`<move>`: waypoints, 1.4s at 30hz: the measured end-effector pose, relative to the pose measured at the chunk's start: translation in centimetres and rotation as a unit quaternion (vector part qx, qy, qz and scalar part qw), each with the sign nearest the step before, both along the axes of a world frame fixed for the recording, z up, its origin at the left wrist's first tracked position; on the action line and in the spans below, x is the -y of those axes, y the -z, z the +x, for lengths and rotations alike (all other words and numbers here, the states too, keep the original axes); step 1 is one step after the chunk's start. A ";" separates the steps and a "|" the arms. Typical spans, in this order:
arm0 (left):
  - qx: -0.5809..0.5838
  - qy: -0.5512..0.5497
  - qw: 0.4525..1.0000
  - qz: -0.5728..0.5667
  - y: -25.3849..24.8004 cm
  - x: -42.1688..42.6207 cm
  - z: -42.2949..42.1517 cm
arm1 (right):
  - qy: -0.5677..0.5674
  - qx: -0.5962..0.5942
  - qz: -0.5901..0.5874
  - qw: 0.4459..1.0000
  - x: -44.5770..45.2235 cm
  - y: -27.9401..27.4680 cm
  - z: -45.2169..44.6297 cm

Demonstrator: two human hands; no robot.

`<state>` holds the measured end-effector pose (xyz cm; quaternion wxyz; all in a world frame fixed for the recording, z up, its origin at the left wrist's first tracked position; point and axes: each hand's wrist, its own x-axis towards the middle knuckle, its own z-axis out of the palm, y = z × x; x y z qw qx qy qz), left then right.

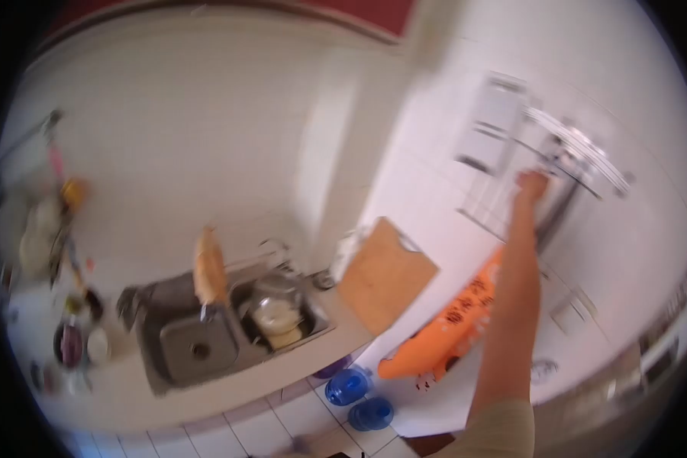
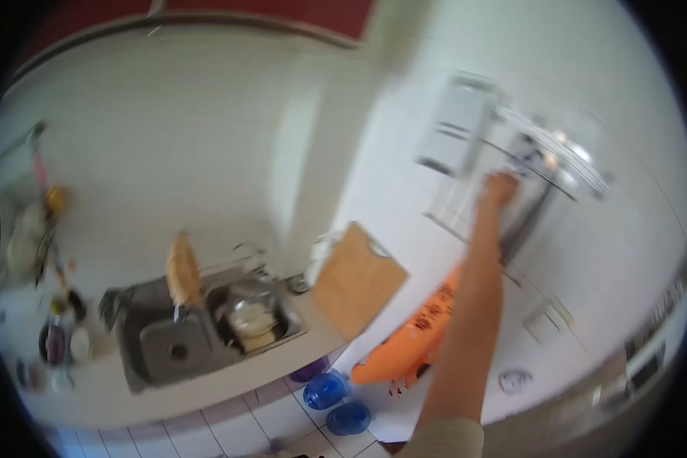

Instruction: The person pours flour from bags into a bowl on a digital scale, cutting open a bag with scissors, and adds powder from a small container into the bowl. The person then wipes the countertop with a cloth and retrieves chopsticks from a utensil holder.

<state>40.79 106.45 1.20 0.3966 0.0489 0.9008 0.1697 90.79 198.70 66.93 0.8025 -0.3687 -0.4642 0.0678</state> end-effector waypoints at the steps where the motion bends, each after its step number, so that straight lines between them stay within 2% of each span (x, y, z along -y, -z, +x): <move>1: -0.001 -0.045 0.999 0.004 1.7 2.3 2.2 | 0.011 0.096 0.059 0.994 -4.7 3.5 2.6; 2: -0.007 -0.084 0.996 0.014 3.2 4.1 4.3 | -0.013 0.182 0.162 0.970 -11.1 7.4 6.4; 4: -0.046 -0.140 0.987 0.059 7.1 7.3 8.0 | 0.038 0.042 0.091 0.994 0.0 10.5 -0.9; 6: -0.157 -0.154 0.961 0.170 8.9 9.2 11.3 | -0.046 -0.009 0.044 0.998 9.2 17.1 -9.3; 7: -0.149 -0.280 0.917 0.241 6.3 7.8 12.5 | -0.122 -0.011 0.002 0.993 13.3 21.5 -13.8; 8: -0.081 -0.301 0.925 0.217 -0.8 6.0 12.7 | -0.229 -0.005 -0.059 0.972 17.9 26.6 -18.6; 9: -0.087 -0.314 0.928 0.181 -3.2 6.1 13.5 | -0.354 0.020 -0.138 0.925 24.0 31.4 -23.8; 11: -0.157 -0.294 0.937 0.100 -4.4 8.6 15.8 | -0.539 0.119 -0.327 0.767 36.0 41.2 -34.5; 12: -0.157 -0.329 0.927 0.085 -6.1 10.2 16.4 | -0.603 0.198 -0.338 0.695 43.3 45.6 -38.4; 13: -0.197 -0.249 0.948 -0.021 -8.9 12.4 17.0 | -0.657 0.279 -0.336 0.615 50.6 50.0 -42.4; 14: -0.226 -0.163 0.952 -0.129 -10.1 15.5 17.6 | -0.745 0.360 -0.272 0.491 60.5 49.6 -45.1; 15: -0.223 -0.194 0.945 -0.142 -9.3 18.6 18.8 | -0.768 0.468 -0.147 0.412 67.4 51.7 -46.8; 16: -0.227 -0.284 0.929 -0.070 -7.7 21.4 19.8 | -0.804 0.482 -0.041 0.344 75.7 46.1 -48.1; 17: -0.237 -0.365 0.900 0.006 -7.4 24.6 20.2 | -0.821 0.500 0.021 0.274 82.1 44.3 -49.2; 18: -0.257 -0.428 0.861 0.096 -7.2 27.9 20.6 | -0.837 0.493 0.102 0.214 87.3 44.7 -50.8; 19: -0.263 -0.443 0.853 0.087 -7.1 31.3 20.8 | -0.844 0.486 0.113 0.199 92.3 45.0 -52.2; 20: -0.267 -0.488 0.828 0.076 -6.3 33.7 21.0 | -0.850 0.478 0.154 0.160 96.5 45.6 -53.1; 21: -0.266 -0.533 0.800 0.069 -5.7 36.9 21.0 | -0.850 0.474 0.195 0.119 101.5 45.7 -54.5; 22: -0.384 -0.554 0.736 0.057 -4.9 37.9 20.1 | -0.847 0.466 0.231 0.108 104.8 46.0 -55.9; 23: -0.439 -0.568 0.693 0.056 -4.0 39.8 18.2 | -0.849 0.460 0.241 0.093 109.0 45.9 -57.0; 24: -0.493 -0.576 0.650 0.057 -3.1 42.3 15.9 | -0.851 0.452 0.242 0.110 113.3 45.6 -58.0; 25: -0.386 -0.655 0.626 0.173 -2.6 45.1 13.2 | -0.854 0.443 0.241 0.130 117.2 45.1 -59.1; 26: -0.353 -0.722 0.475 0.359 -5.5 46.2 9.5 | -0.852 0.463 0.233 0.075 120.8 43.4 -59.8; 27: -0.348 -0.703 0.445 0.431 -7.9 47.5 6.6 | -0.847 0.483 0.223 0.020 124.4 41.8 -60.5; 28: -0.286 -0.727 0.344 0.522 -9.6 49.4 2.8 | -0.848 0.479 0.228 0.015 127.9 41.4 -61.2; 29: -0.222 -0.744 0.224 0.589 -11.1 51.3 -1.0 | -0.860 0.423 0.285 0.015 131.5 41.2 -62.0; 30: -0.202 -0.739 0.223 0.603 -14.4 52.6 -4.9 | -0.867 0.363 0.340 0.015 134.7 41.2 -63.2; 31: -0.276 -0.660 0.184 0.674 -13.6 54.1 -9.7 | -0.868 0.356 0.345 0.013 138.5 44.3 -65.9; 32: -0.342 -0.571 0.143 0.733 -12.4 56.0 -13.9 | -0.898 0.347 0.270 -0.011 143.2 50.1 -69.7; 33: -0.346 -0.571 0.142 0.731 -14.3 58.2 -16.3 | -0.921 0.337 0.193 -0.035 146.9 53.4 -73.0; 34: -0.307 -0.553 0.157 0.759 -18.2 60.5 -18.2 | -0.921 0.333 0.199 -0.040 149.4 51.6 -75.6; 35: -0.265 -0.536 0.170 0.783 -20.2 62.6 -20.3 | -0.905 0.414 -0.059 -0.074 151.8 48.1 -78.3; 36: -0.268 -0.541 0.163 0.780 -19.7 64.4 -22.6 | -0.818 0.470 -0.315 -0.100 154.0 46.2 -80.6; 37: -0.421 -0.523 0.322 0.667 -19.9 66.6 -24.9 | -0.821 0.469 -0.308 -0.109 156.8 46.2 -83.0; 38: -0.544 -0.476 0.464 0.512 -20.0 69.1 -27.0 | -0.791 0.417 -0.397 -0.205 159.8 47.2 -85.2; 39: -0.540 -0.483 0.465 0.509 -18.6 71.7 -28.3 | -0.739 0.362 -0.488 -0.292 162.1 49.5 -87.1; 40: -0.541 -0.518 0.550 0.369 -15.9 75.2 -29.3 | -0.726 0.312 -0.530 -0.307 166.5 55.2 -88.8; 41: -0.528 -0.539 0.619 0.219 -13.1 78.4 -29.7 | -0.745 0.338 -0.477 -0.321 168.0 52.5 -89.0; 42: -0.527 -0.542 0.618 0.217 -9.5 81.3 -29.9 | -0.760 0.410 -0.441 -0.244 170.6 52.5 -89.2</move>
